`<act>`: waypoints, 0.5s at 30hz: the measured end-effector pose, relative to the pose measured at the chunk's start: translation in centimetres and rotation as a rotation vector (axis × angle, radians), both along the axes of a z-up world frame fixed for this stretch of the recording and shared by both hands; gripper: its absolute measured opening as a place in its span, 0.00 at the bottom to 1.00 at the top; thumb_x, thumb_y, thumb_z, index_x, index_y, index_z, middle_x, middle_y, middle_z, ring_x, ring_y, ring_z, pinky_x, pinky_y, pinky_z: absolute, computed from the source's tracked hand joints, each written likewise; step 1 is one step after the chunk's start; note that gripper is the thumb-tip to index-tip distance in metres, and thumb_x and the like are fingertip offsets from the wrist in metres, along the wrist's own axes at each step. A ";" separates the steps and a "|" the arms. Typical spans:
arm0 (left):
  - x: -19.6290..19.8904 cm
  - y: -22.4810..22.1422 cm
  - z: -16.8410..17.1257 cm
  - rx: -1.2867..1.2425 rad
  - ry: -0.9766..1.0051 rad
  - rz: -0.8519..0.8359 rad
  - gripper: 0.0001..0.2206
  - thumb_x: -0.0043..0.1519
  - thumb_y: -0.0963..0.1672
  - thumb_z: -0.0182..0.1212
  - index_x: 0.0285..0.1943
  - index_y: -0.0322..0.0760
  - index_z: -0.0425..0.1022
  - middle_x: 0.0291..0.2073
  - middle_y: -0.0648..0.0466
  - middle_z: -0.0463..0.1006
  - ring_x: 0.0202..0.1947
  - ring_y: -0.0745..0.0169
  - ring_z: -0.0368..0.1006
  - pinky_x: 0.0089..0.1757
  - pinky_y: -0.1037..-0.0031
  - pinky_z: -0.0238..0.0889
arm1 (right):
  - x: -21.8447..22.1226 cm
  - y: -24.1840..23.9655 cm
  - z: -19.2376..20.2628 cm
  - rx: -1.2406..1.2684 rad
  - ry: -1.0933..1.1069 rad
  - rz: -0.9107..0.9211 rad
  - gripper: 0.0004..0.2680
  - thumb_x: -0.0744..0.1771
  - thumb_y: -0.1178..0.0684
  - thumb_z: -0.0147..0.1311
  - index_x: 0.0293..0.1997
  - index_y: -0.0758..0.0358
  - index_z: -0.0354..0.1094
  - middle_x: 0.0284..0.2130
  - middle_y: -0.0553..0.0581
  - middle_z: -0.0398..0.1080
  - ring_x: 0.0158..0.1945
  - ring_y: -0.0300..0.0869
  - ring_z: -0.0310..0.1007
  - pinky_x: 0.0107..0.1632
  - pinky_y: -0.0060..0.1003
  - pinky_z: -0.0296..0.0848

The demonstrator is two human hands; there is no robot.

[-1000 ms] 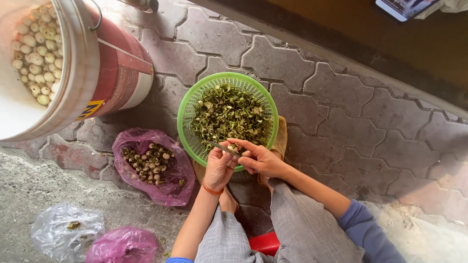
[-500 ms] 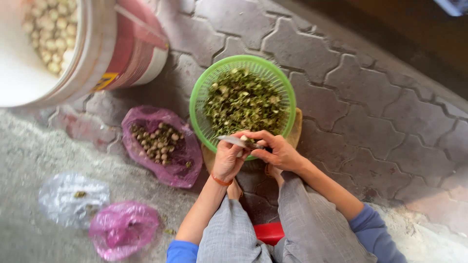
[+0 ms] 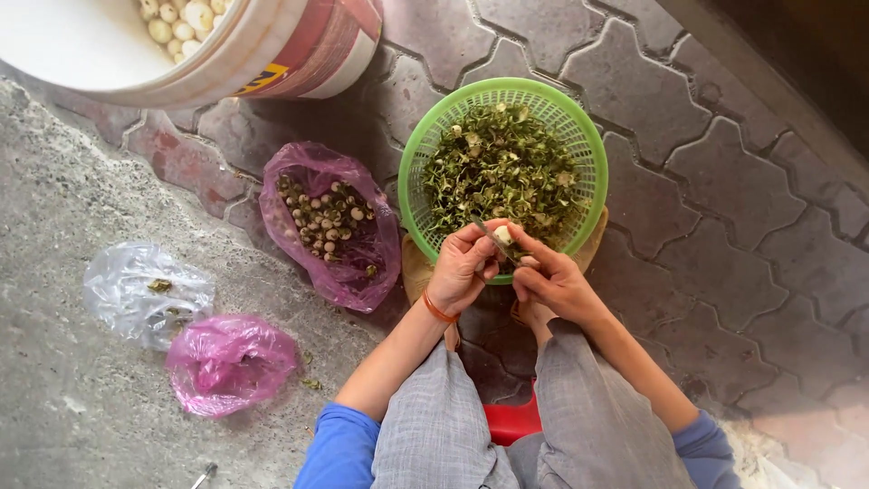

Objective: Peeling small pickled onions using a small knife and sorting them into a bucket and basket.

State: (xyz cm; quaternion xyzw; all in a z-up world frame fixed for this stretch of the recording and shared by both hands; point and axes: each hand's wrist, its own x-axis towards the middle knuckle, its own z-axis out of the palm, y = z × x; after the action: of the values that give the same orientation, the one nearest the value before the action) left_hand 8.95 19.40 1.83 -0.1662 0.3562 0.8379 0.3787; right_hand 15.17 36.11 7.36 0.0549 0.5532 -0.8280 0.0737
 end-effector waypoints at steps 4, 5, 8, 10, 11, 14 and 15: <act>-0.8 -0.8 1.8 0.004 -0.012 0.017 0.12 0.65 0.38 0.64 0.56 0.23 0.76 0.40 0.35 0.82 0.30 0.57 0.79 0.22 0.84 0.71 | -0.1 -0.1 -0.2 0.101 0.007 -0.039 0.17 0.69 0.61 0.48 0.68 0.67 0.63 0.13 0.56 0.69 0.14 0.32 0.60 0.18 0.23 0.60; -0.9 -1.2 2.1 0.020 -0.013 -0.005 0.12 0.65 0.39 0.64 0.54 0.22 0.75 0.43 0.34 0.80 0.31 0.52 0.80 0.22 0.80 0.74 | -0.6 -0.1 0.4 0.176 0.015 -0.014 0.17 0.69 0.61 0.49 0.67 0.66 0.64 0.14 0.55 0.70 0.15 0.32 0.60 0.19 0.24 0.61; -1.3 -4.3 1.2 0.098 -0.038 0.032 0.11 0.64 0.40 0.63 0.51 0.22 0.73 0.45 0.31 0.78 0.30 0.45 0.82 0.20 0.76 0.75 | -0.7 -0.8 0.9 0.163 -0.084 0.062 0.20 0.69 0.58 0.47 0.72 0.60 0.56 0.15 0.55 0.70 0.15 0.32 0.59 0.17 0.23 0.60; -3.5 -7.0 0.4 0.180 -0.041 0.048 0.11 0.63 0.40 0.61 0.48 0.22 0.72 0.43 0.30 0.77 0.29 0.44 0.82 0.19 0.77 0.75 | -1.2 -1.2 1.3 0.101 -0.184 0.073 0.23 0.70 0.56 0.43 0.78 0.56 0.46 0.16 0.55 0.69 0.15 0.32 0.57 0.15 0.21 0.58; -4.7 -8.5 0.2 -0.041 0.099 0.071 0.08 0.62 0.39 0.64 0.44 0.25 0.75 0.34 0.34 0.79 0.21 0.55 0.79 0.18 0.81 0.71 | -1.3 -1.4 1.8 0.138 -0.188 0.059 0.25 0.70 0.59 0.40 0.80 0.54 0.36 0.17 0.56 0.68 0.15 0.32 0.56 0.15 0.20 0.56; -9.5 -14.7 -3.3 -0.712 0.521 0.072 0.07 0.59 0.41 0.68 0.43 0.35 0.81 0.26 0.44 0.82 0.23 0.59 0.77 0.27 0.78 0.70 | -1.1 -1.6 1.0 0.195 -0.201 0.041 0.25 0.72 0.59 0.37 0.81 0.53 0.33 0.20 0.57 0.67 0.15 0.31 0.56 0.16 0.20 0.55; -11.9 -16.2 -5.2 -1.141 0.816 0.025 0.09 0.57 0.44 0.69 0.46 0.42 0.84 0.28 0.49 0.82 0.33 0.53 0.80 0.37 0.72 0.72 | -0.7 -1.3 0.5 0.225 -0.213 0.006 0.22 0.73 0.56 0.36 0.80 0.53 0.40 0.21 0.56 0.68 0.16 0.30 0.57 0.16 0.20 0.56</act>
State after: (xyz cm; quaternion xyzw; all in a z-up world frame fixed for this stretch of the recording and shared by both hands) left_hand -2.91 3.16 -3.42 -0.0152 0.8520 0.5199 0.0589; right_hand 14.48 34.82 7.84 0.1486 0.6316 -0.7502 0.1277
